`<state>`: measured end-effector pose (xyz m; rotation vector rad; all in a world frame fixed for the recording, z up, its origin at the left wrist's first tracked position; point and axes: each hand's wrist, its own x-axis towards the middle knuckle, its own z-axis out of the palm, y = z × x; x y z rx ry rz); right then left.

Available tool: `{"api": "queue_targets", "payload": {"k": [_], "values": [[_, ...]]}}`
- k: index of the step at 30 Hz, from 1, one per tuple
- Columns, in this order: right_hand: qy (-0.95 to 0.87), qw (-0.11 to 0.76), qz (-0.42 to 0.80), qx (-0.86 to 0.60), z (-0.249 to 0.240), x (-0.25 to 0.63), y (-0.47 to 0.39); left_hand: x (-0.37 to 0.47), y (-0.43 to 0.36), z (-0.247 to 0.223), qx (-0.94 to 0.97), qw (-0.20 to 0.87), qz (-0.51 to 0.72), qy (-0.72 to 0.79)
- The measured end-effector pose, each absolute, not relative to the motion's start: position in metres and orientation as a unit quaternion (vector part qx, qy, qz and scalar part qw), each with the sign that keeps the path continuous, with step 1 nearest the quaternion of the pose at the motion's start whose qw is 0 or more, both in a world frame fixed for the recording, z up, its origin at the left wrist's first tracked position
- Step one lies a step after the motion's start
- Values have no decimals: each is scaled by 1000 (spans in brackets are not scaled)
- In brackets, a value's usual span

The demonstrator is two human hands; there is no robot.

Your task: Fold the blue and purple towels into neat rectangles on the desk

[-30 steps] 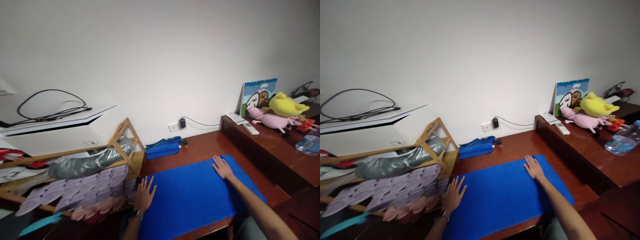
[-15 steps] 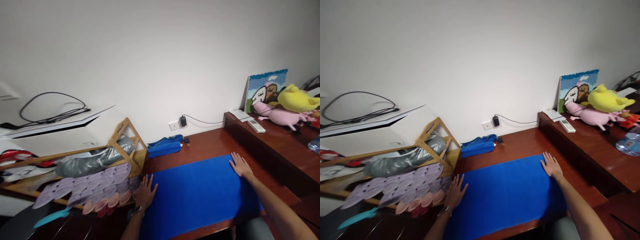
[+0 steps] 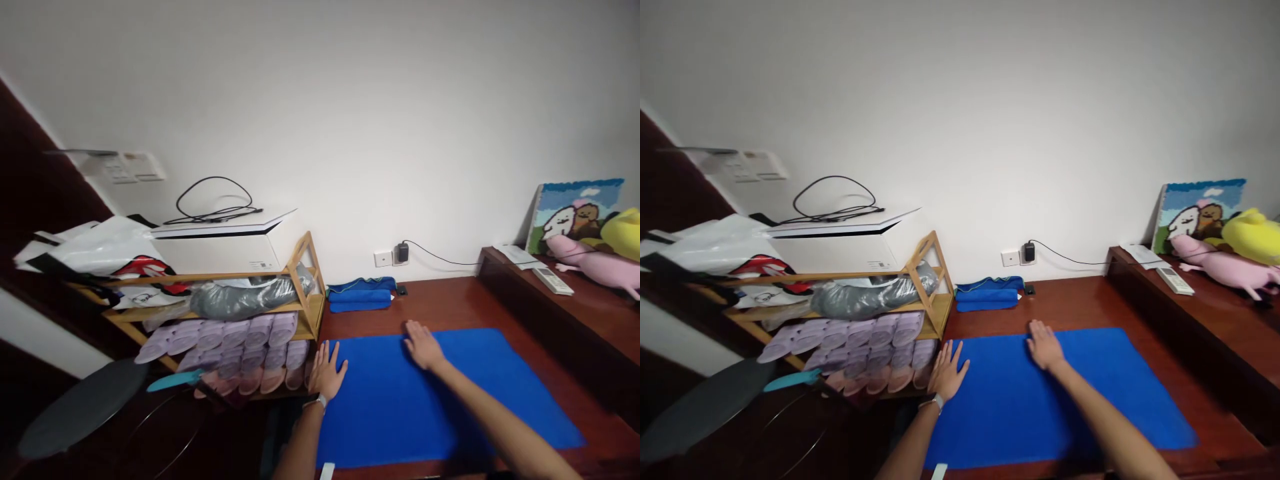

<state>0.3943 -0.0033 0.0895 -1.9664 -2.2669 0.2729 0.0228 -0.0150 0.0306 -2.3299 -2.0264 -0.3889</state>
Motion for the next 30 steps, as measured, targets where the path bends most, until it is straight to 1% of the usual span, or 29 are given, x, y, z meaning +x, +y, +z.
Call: {"api": "queue_targets", "payload": {"k": [3,5,7,9,11,13,19,22,25,28,30], "values": [[-811,105,138,-559,83,281,-12,23,-16,28,-746,12,-132,-653],[-825,111,163,-529,78,234,-15,22,-15,25,-744,9,-133,-654],[-829,109,175,-519,74,213,-15,21,-15,22,-744,10,-135,-654],[-830,109,176,-517,70,219,-13,20,-14,21,-747,16,-138,-650],[-827,108,168,-525,67,251,-10,20,-14,21,-749,21,-140,-647],[-810,97,156,-557,63,306,-8,20,-14,23,-750,20,-138,-646],[-667,41,77,-740,39,554,-24,19,-9,22,-746,24,-134,-651],[-607,33,49,-793,25,646,-36,17,-6,21,-750,35,-126,-649],[-595,55,45,-801,19,678,-44,14,-4,24,-754,41,-109,-646],[-587,74,55,-804,23,675,-45,13,-2,27,-752,42,-86,-652],[-583,70,61,-807,28,669,-44,11,0,28,-754,44,-76,-651]]}}
